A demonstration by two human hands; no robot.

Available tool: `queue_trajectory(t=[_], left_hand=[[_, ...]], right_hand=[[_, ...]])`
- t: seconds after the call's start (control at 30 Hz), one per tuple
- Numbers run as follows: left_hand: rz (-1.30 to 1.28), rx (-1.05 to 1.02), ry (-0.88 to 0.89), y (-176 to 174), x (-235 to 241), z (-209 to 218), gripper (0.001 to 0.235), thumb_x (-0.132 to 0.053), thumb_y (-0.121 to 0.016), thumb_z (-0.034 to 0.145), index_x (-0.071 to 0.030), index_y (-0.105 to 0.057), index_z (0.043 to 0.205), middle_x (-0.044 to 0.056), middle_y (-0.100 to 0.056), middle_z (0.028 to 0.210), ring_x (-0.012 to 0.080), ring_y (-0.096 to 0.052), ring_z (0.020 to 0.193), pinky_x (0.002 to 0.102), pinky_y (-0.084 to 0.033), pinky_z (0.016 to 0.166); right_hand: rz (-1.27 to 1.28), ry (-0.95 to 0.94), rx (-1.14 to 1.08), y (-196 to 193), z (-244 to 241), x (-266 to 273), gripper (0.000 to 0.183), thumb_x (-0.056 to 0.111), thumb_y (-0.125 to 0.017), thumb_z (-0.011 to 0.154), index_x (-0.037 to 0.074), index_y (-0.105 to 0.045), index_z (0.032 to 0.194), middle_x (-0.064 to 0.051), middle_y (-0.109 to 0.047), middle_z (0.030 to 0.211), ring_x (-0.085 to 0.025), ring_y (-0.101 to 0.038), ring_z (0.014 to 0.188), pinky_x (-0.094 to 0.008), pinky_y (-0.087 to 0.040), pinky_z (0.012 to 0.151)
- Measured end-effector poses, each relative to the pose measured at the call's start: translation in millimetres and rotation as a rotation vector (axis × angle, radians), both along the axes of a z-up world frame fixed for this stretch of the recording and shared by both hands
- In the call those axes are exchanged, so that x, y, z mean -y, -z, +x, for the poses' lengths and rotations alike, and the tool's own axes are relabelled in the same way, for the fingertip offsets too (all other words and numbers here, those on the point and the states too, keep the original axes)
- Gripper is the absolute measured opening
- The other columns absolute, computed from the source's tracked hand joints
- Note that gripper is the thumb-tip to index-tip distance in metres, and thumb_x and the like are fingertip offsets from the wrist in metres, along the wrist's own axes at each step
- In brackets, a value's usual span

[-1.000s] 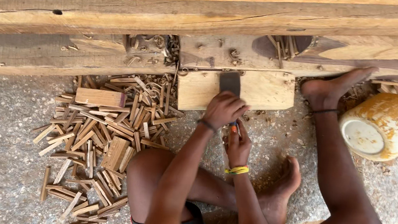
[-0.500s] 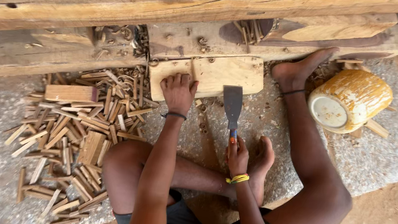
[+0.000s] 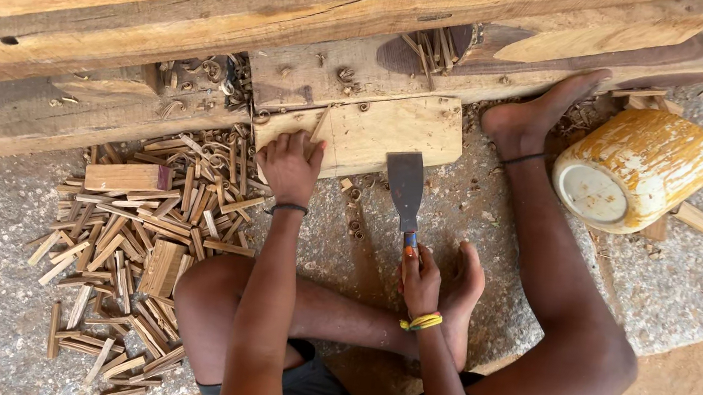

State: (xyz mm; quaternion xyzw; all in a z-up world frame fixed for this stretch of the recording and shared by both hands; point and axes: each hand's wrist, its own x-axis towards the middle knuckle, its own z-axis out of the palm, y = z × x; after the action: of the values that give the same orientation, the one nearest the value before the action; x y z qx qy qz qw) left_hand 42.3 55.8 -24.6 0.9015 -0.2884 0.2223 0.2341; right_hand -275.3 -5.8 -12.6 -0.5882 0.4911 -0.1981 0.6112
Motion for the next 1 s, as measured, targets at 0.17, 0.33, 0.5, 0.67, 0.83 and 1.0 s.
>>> queue_trajectory(t=[0.17,0.33,0.5,0.67,0.83,1.0], left_hand=[[-0.145,-0.271,0.009,-9.0,4.4,0.7,0.020,-0.032,-0.081,0.093,-0.014,-0.075,0.096,0.002,-0.074,0.088,0.0190,-0.066,0.075,0.042,-0.050,0.077],[-0.560,-0.402,0.135,-45.5,32.2,-10.7,0.012,-0.016,-0.080,0.092,-0.010,-0.073,0.099,0.004,-0.070,0.090,0.0130,-0.067,0.072,0.029,-0.058,0.059],[-0.334,-0.186,0.188,-68.0,119.8,-14.4,0.019,-0.030,-0.082,0.090,-0.013,-0.072,0.090,0.000,-0.067,0.076,0.0160,-0.063,0.065,0.041,-0.050,0.070],[-0.254,-0.220,0.193,-62.6,218.6,-3.5,0.026,-0.046,-0.074,0.092,-0.020,-0.074,0.090,-0.006,-0.067,0.079,0.0156,-0.062,0.068,0.042,-0.045,0.076],[-0.392,-0.236,0.459,-61.1,238.3,-24.1,0.041,-0.050,-0.072,0.096,-0.013,-0.068,0.114,-0.002,-0.066,0.089,0.0165,-0.066,0.079,0.043,-0.046,0.083],[-0.249,-0.204,0.563,-70.7,115.6,-52.9,0.040,-0.039,-0.075,0.098,-0.007,-0.065,0.120,0.007,-0.062,0.093,0.0264,-0.061,0.089,0.043,-0.048,0.082]], right_hand=[[-0.012,-0.011,0.066,6.7,2.4,0.8,0.036,0.027,-0.057,0.102,-0.002,-0.065,0.122,0.000,-0.060,0.066,-0.008,-0.050,0.045,-0.026,-0.038,0.039],[0.036,-0.005,0.116,7.3,10.6,4.6,0.035,0.025,-0.059,0.102,0.000,-0.064,0.126,-0.001,-0.056,0.064,-0.007,-0.047,0.045,-0.026,-0.036,0.039],[0.079,0.001,0.023,5.8,11.3,7.4,0.035,0.024,-0.057,0.099,0.003,-0.062,0.127,0.000,-0.059,0.064,-0.007,-0.053,0.044,-0.025,-0.042,0.039],[0.132,0.005,0.041,0.0,14.3,13.1,0.031,0.022,-0.058,0.099,0.001,-0.065,0.122,-0.001,-0.060,0.066,-0.007,-0.052,0.045,-0.026,-0.041,0.040],[0.142,0.024,0.055,3.8,15.3,17.4,0.031,0.021,-0.060,0.098,0.002,-0.065,0.122,0.000,-0.060,0.066,-0.007,-0.051,0.046,-0.026,-0.041,0.040],[0.141,0.019,0.121,4.8,9.6,12.1,0.029,0.023,-0.060,0.100,-0.001,-0.068,0.115,0.001,-0.057,0.066,-0.006,-0.050,0.047,-0.025,-0.040,0.041]])
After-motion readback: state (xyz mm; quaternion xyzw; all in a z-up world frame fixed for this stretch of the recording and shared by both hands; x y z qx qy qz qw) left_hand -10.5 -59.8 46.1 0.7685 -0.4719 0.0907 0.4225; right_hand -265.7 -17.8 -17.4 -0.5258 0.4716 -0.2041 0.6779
